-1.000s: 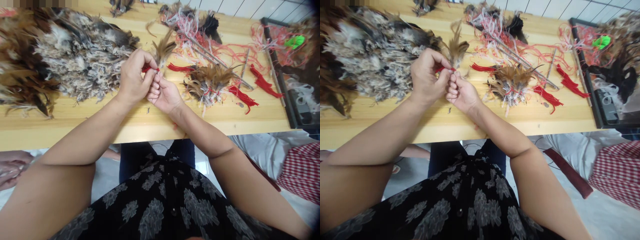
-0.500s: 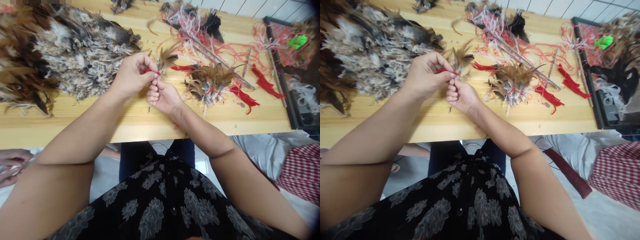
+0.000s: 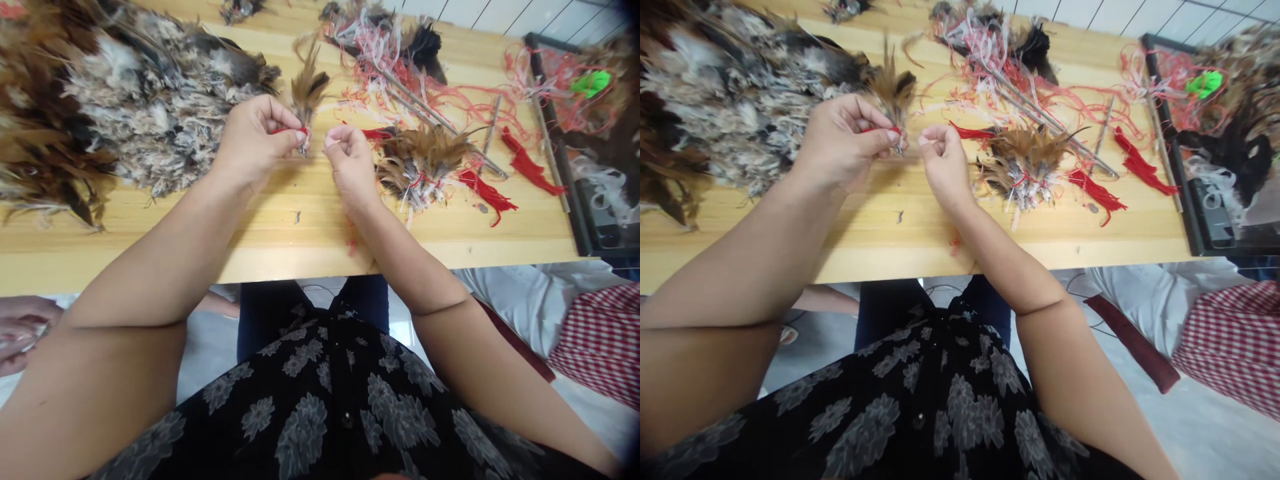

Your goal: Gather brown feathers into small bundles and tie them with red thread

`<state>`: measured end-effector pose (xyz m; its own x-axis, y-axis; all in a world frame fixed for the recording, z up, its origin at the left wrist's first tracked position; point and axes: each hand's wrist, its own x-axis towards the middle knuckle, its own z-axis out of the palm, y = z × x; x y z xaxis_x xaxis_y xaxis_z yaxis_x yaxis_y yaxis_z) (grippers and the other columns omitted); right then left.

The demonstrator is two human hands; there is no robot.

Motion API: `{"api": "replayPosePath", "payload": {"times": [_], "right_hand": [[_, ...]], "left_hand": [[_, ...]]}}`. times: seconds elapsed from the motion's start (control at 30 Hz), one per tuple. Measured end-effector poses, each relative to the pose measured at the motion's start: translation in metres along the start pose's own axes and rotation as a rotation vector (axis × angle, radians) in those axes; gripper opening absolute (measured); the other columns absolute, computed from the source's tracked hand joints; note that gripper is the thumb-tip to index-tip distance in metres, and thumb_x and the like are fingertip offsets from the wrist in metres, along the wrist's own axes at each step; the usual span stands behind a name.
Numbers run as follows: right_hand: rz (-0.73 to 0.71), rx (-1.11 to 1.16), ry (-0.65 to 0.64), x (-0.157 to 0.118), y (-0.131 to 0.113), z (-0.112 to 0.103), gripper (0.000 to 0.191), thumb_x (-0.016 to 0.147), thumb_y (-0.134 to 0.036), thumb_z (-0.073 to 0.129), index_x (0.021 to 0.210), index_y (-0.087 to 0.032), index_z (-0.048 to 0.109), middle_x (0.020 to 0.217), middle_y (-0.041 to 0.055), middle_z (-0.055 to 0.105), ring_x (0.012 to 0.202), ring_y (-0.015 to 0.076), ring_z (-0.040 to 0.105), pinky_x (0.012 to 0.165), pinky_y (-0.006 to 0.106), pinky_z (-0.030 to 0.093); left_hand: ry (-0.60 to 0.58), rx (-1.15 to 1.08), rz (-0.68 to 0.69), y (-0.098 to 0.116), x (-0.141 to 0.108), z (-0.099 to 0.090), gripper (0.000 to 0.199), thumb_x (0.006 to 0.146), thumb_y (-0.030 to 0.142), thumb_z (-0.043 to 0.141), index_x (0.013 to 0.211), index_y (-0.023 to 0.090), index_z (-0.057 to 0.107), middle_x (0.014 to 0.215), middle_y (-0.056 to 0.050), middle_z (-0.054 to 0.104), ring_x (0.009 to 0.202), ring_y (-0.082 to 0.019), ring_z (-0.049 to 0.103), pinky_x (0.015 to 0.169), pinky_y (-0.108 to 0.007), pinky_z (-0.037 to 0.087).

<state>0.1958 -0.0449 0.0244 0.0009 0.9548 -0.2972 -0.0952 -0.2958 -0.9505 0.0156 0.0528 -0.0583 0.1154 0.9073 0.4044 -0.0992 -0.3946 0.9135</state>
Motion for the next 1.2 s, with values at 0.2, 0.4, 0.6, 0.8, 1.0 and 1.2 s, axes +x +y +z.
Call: {"api": "replayPosePath", "payload": {"times": [0.2, 0.4, 0.6, 0.8, 1.0, 1.2], "right_hand": [[-0.494, -0.535, 0.128, -0.006, -0.004, -0.012, 0.013, 0.111, -0.015, 0.066, 0.112, -0.025, 0.073, 0.119, 0.0033, 0.070, 0.109, 0.0175, 0.064, 0.109, 0.029, 0.052], [-0.505, -0.704, 0.105, -0.010, -0.002, -0.011, 0.007, 0.114, -0.025, 0.070, 0.113, -0.026, 0.077, 0.136, 0.0108, 0.073, 0.113, 0.0212, 0.058, 0.110, 0.033, 0.046], [-0.552, -0.860, 0.119, -0.010, -0.001, -0.016, 0.016, 0.115, -0.031, 0.067, 0.114, -0.030, 0.083, 0.139, 0.0104, 0.072, 0.121, 0.0245, 0.065, 0.107, 0.036, 0.051], [-0.502, -0.936, 0.052, -0.011, -0.013, -0.016, 0.016, 0.114, -0.023, 0.066, 0.115, -0.025, 0.082, 0.143, 0.0090, 0.077, 0.123, 0.0208, 0.070, 0.110, 0.032, 0.054], [-0.507, -1.004, 0.023, 0.000, -0.008, -0.014, 0.016, 0.114, -0.012, 0.062, 0.110, -0.025, 0.069, 0.141, 0.0101, 0.074, 0.126, 0.0256, 0.073, 0.116, 0.040, 0.060], [-0.636, -0.961, -0.033, 0.022, 0.014, -0.022, 0.014, 0.118, -0.018, 0.053, 0.111, -0.027, 0.060, 0.134, 0.0109, 0.071, 0.118, 0.0267, 0.069, 0.115, 0.044, 0.062]], "left_hand": [[-0.063, 0.034, -0.038, 0.004, -0.005, 0.000, 0.048, 0.071, 0.034, 0.111, 0.083, 0.024, 0.066, 0.070, 0.002, 0.069, 0.056, -0.015, 0.065, 0.061, -0.032, 0.060], [-0.110, 0.063, -0.054, 0.021, -0.012, 0.003, 0.038, 0.076, 0.025, 0.109, 0.082, 0.027, 0.072, 0.073, 0.001, 0.076, 0.057, -0.017, 0.067, 0.056, -0.031, 0.056], [-0.179, 0.124, -0.093, 0.039, -0.021, 0.004, 0.034, 0.088, 0.027, 0.108, 0.091, 0.031, 0.074, 0.087, -0.001, 0.085, 0.072, -0.024, 0.081, 0.074, -0.041, 0.071], [-0.182, 0.147, -0.085, 0.035, -0.019, 0.003, 0.034, 0.085, 0.013, 0.104, 0.088, 0.029, 0.074, 0.090, -0.002, 0.086, 0.075, -0.024, 0.080, 0.075, -0.040, 0.067], [-0.206, 0.100, -0.158, 0.066, -0.027, 0.013, 0.027, 0.087, 0.011, 0.099, 0.091, 0.030, 0.080, 0.095, 0.000, 0.086, 0.091, -0.025, 0.082, 0.084, -0.037, 0.063], [-0.188, 0.059, -0.169, 0.082, -0.032, 0.023, 0.028, 0.084, 0.014, 0.099, 0.086, 0.032, 0.078, 0.089, 0.004, 0.085, 0.086, -0.024, 0.076, 0.081, -0.037, 0.058]]}}
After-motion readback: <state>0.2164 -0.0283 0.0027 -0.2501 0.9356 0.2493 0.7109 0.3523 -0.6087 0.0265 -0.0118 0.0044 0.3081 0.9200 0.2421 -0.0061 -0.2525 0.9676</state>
